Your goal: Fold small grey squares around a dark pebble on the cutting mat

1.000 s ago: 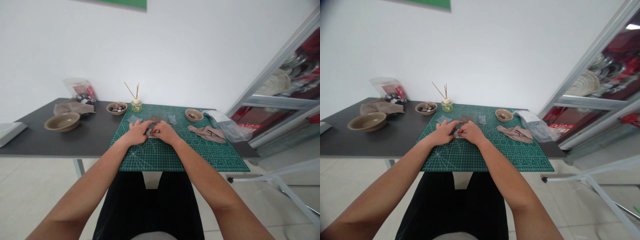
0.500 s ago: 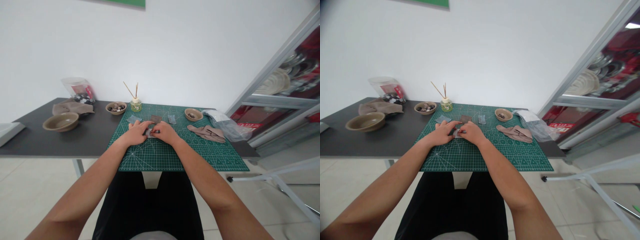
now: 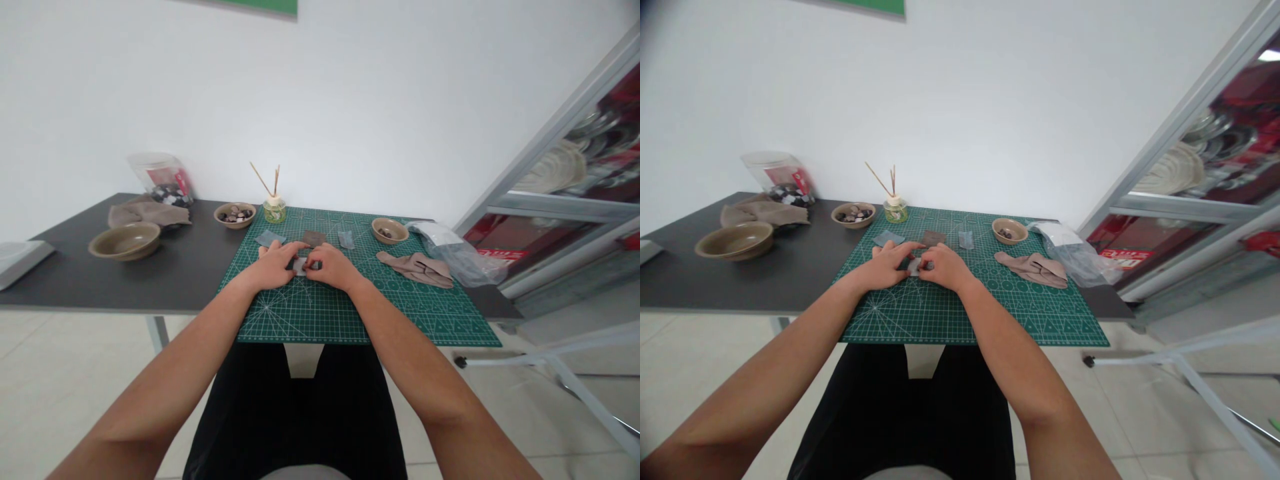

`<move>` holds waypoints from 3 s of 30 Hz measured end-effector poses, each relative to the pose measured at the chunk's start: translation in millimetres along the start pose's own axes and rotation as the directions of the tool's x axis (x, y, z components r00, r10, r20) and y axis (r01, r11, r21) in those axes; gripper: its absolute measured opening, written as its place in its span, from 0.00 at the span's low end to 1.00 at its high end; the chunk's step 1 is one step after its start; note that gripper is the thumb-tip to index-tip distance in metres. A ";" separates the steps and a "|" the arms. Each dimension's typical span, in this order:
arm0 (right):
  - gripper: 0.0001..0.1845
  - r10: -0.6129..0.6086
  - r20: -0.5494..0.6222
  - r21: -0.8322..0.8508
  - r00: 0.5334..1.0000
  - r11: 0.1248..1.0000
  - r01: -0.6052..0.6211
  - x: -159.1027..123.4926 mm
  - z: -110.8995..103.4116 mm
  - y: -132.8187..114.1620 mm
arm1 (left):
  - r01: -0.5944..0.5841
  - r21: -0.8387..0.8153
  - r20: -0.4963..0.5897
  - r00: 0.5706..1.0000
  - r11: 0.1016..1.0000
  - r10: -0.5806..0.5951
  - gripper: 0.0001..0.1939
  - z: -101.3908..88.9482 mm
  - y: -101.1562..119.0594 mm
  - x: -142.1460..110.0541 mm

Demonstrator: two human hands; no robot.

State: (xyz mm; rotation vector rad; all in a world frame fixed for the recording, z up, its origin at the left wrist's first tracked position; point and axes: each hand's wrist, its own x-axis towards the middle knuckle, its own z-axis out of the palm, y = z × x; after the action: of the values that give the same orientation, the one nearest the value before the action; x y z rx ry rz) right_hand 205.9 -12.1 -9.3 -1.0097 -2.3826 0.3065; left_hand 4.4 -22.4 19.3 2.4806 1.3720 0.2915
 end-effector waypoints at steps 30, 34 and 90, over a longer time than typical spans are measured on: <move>0.06 0.059 -0.034 -0.091 0.998 0.994 -0.062 3.6 3.4 -11.0 | 0.026 -0.015 0.021 0.999 1.000 -0.026 0.30 -0.6 -1.3 0.9; 0.05 0.018 0.017 -0.107 1.000 0.994 -0.016 2.3 1.9 -13.8 | 0.022 -0.015 0.008 1.000 1.000 -0.022 0.28 0.7 -2.0 1.8; 0.05 -0.008 0.041 -0.126 0.999 0.992 0.013 -0.2 0.8 -11.9 | 0.041 -0.010 0.031 0.999 0.999 -0.040 0.27 -0.5 0.4 1.3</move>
State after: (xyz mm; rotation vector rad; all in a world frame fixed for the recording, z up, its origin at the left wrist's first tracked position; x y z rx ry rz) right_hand 198.4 -20.6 -5.3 -1.0567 -2.4686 0.1758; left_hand 5.3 -21.4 20.0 2.4355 1.4028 0.2500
